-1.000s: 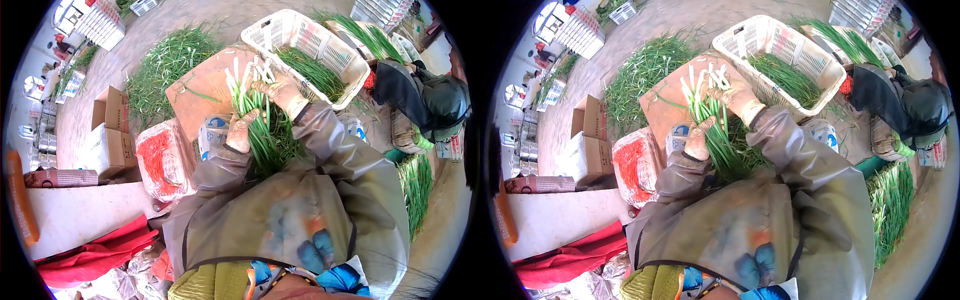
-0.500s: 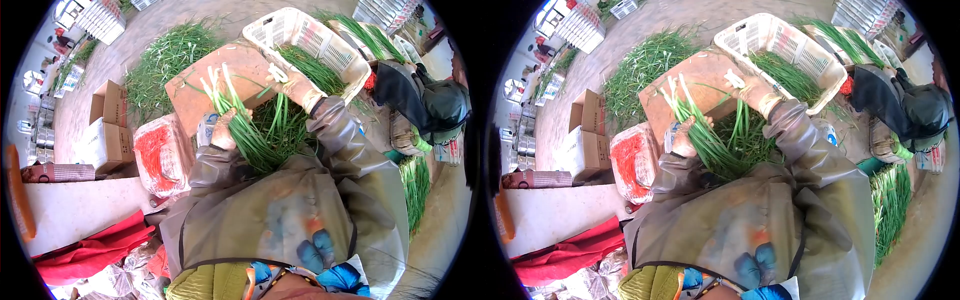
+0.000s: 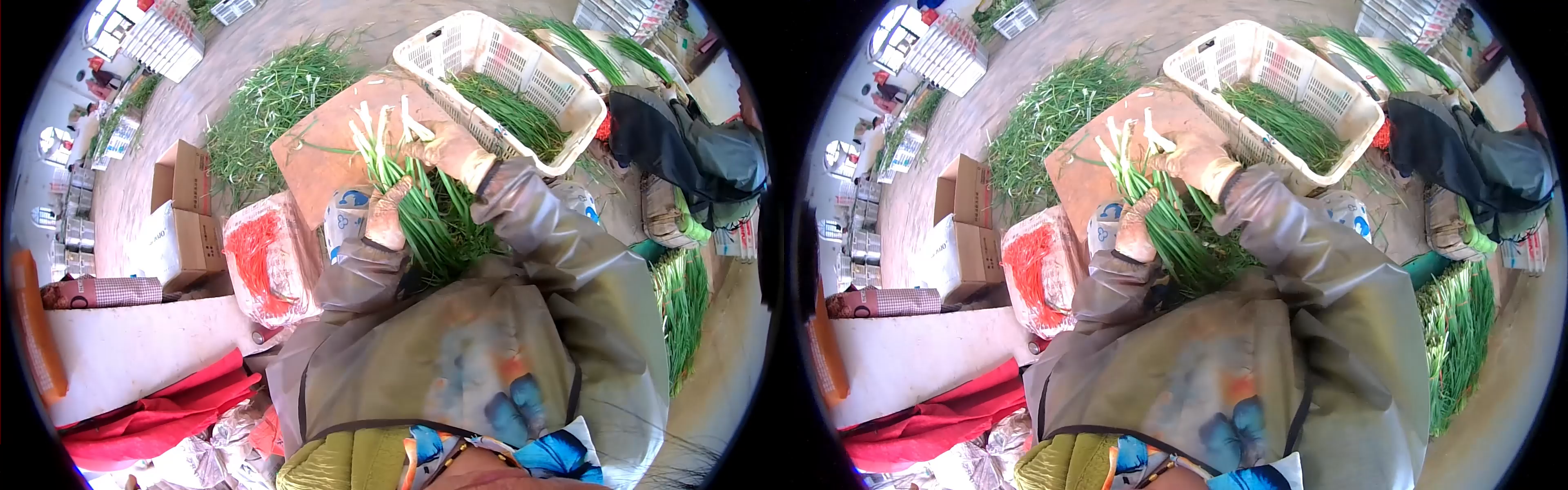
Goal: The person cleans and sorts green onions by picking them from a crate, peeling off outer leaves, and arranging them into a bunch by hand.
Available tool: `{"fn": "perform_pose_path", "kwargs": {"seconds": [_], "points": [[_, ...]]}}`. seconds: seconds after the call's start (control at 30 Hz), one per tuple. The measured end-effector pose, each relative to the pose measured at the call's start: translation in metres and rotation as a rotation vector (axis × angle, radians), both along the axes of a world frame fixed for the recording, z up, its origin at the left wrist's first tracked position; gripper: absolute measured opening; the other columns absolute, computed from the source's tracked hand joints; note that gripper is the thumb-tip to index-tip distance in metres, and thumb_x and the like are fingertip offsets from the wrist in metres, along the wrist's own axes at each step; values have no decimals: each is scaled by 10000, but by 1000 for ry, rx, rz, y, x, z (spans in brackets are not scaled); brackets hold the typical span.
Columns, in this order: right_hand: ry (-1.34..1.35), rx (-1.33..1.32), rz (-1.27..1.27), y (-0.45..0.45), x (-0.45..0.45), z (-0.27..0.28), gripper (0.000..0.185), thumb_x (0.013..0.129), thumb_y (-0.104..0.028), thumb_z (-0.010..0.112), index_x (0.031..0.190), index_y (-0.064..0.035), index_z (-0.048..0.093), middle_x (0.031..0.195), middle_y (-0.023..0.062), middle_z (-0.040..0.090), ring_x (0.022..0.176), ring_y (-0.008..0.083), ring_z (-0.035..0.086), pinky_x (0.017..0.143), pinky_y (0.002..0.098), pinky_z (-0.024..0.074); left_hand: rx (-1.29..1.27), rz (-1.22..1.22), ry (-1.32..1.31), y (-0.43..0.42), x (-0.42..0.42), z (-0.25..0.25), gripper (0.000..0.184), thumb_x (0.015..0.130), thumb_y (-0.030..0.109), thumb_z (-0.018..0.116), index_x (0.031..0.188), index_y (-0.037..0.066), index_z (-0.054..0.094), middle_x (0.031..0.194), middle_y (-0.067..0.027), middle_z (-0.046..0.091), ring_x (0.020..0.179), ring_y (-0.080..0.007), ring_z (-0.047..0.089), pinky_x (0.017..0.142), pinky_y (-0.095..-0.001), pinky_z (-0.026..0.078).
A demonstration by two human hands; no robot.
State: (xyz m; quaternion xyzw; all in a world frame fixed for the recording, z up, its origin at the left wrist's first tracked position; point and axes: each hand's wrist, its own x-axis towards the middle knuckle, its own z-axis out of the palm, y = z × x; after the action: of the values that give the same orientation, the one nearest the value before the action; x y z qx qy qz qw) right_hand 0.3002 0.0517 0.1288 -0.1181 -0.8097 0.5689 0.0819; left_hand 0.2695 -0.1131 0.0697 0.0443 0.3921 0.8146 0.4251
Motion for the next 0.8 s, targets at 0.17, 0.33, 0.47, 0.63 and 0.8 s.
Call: {"fn": "perform_pose_path", "kwargs": {"seconds": [0.17,0.33,0.47,0.63,0.8], "points": [[-18,268,101,15,4,-18,290,807,-231,636,963,8,586,673,27,572,542,92,496,510,238,420,-85,86,50,-5,-5,-2,215,853,121,531,1034,6,543,856,-114,605,737,-214,595,646,-315,504],[-257,150,195,32,23,0,265,836,-220,591,978,4,588,681,28,577,533,93,494,500,242,421,161,67,-122,-5,-6,-9,110,849,131,539,889,29,545,856,-79,570,781,-183,538,711,-296,448],[-240,-179,127,43,35,-12,220,824,-171,594,978,-14,607,797,36,612,574,96,517,520,247,440,338,140,-199,-24,-37,-40,108,876,171,497,926,78,520,957,-81,559,842,-208,505,765,-334,433],[-180,296,-47,-3,31,5,373,762,-401,581,946,-80,634,810,153,630,762,286,611,708,380,462,97,-22,110,2,-5,-31,254,824,81,572,1061,29,493,1046,-87,539,935,-169,537,794,-294,463],[-309,409,119,22,22,11,287,762,-362,595,869,-102,654,775,98,652,689,236,608,631,332,470,55,78,176,15,-5,-21,286,695,-39,643,942,58,538,821,-44,568,737,-167,567,698,-283,492]]}}
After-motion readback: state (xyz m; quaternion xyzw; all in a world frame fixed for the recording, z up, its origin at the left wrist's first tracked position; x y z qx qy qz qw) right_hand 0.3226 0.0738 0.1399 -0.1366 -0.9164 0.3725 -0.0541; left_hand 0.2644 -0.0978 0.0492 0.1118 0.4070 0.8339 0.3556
